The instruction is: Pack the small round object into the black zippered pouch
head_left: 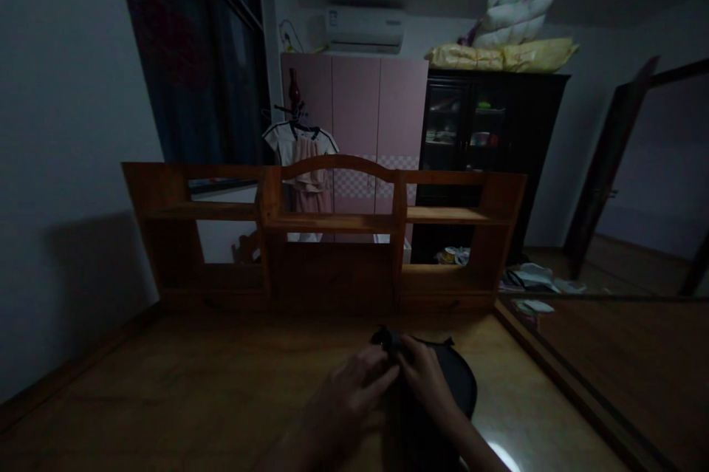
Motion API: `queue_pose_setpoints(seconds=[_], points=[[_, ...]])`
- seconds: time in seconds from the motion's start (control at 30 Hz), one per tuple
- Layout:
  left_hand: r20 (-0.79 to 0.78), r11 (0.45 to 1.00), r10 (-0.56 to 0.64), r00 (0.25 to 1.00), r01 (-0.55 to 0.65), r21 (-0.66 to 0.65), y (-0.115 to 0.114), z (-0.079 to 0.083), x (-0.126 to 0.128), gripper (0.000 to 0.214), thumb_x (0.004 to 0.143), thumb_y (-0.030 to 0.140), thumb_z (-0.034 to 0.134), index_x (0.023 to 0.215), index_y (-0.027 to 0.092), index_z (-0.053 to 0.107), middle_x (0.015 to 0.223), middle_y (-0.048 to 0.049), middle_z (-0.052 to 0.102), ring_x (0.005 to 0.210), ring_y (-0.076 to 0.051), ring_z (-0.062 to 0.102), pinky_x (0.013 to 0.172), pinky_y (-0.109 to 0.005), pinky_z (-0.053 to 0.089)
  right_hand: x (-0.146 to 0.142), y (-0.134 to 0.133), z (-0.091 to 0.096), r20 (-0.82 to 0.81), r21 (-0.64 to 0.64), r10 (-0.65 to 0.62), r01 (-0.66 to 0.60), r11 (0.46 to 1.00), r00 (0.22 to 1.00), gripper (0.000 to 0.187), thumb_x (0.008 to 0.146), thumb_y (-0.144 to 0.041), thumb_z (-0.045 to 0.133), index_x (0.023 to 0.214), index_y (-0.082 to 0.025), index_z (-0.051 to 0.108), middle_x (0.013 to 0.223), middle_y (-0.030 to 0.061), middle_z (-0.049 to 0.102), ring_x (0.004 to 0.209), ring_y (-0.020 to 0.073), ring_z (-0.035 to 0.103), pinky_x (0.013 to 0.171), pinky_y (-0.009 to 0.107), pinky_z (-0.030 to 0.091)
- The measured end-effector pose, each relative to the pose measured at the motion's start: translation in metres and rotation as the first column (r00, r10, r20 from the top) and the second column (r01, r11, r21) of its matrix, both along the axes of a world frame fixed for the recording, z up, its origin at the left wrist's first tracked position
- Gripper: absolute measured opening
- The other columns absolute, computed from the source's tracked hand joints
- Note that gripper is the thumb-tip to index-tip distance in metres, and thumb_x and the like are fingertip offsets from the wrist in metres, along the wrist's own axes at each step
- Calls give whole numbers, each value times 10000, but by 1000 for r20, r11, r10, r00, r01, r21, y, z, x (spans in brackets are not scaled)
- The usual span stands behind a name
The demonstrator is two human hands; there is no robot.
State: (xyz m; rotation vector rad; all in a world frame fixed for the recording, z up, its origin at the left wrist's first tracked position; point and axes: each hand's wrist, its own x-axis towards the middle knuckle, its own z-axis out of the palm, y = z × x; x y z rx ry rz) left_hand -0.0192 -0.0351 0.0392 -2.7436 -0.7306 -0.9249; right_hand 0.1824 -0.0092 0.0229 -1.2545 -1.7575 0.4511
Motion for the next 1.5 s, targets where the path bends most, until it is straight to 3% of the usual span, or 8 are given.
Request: queue_pose_setpoints(seconds=[0.07,0.13,0.2,0.3,0.57,0.83,1.07,1.5], points=[[231,969,186,955,-138,-207,-1,1,4,541,875,296,551,1373,251,346,1336,-112,448,1207,-231,482,965,-383,472,-4,-3,7,-31,13,19,-19,1000,999,283,861,-228,453,1066,-192,645,965,100,704,867,243,659,750,312,507],[403,860,408,819,-197,-471,-2,0,10,545,828,427,589,1299,211,418,1241,-112,525,1066,-231,579,886,-374,507,-10,-7,12,-53,20,72,-71,997,996,292,888,-219,421,1104,-195,616,966,89,703,850,220,668,738,293,510],[442,723,548,710,-135,-678,-2,-2,15,485,803,513,572,1147,176,514,1051,-90,628,875,-217,644,753,-329,533,-15,-10,13,-50,21,125,-124,992,991,321,908,-203,388,1168,-208,576,1029,82,690,913,205,662,785,292,508],[431,601,585,687,-11,-799,1,-9,20,419,811,555,520,944,163,584,831,-57,677,740,-199,655,622,-250,501,-19,-12,9,33,34,159,-160,987,987,389,902,-149,363,1254,-205,520,1170,99,637,1068,207,608,909,331,476],[515,609,488,705,147,-779,3,-13,18,432,825,482,533,1102,153,578,971,-72,695,872,-227,656,708,-253,508,-17,-17,17,248,47,253,-273,961,935,652,836,-19,344,1408,-333,318,1330,78,484,1190,189,509,983,339,431],[511,624,477,715,134,-770,4,-20,18,397,806,473,568,1016,136,589,887,-62,700,794,-197,666,637,-220,508,-17,-14,13,231,48,281,-299,953,931,666,784,32,339,1348,-313,425,1295,68,500,1136,175,543,943,299,449],[404,420,515,756,188,-888,3,-31,18,437,796,610,490,898,185,483,484,55,568,306,-151,558,259,-178,356,-19,-14,7,181,36,264,-274,961,948,516,834,-23,344,1273,-241,505,1190,74,590,1043,172,598,891,292,471],[403,308,588,701,266,-913,5,-34,19,540,737,694,498,896,181,448,514,33,590,357,-184,609,292,-200,415,-18,-17,10,288,69,84,-108,992,954,371,842,-122,468,1189,-190,581,1118,91,664,1007,206,635,857,295,477]])
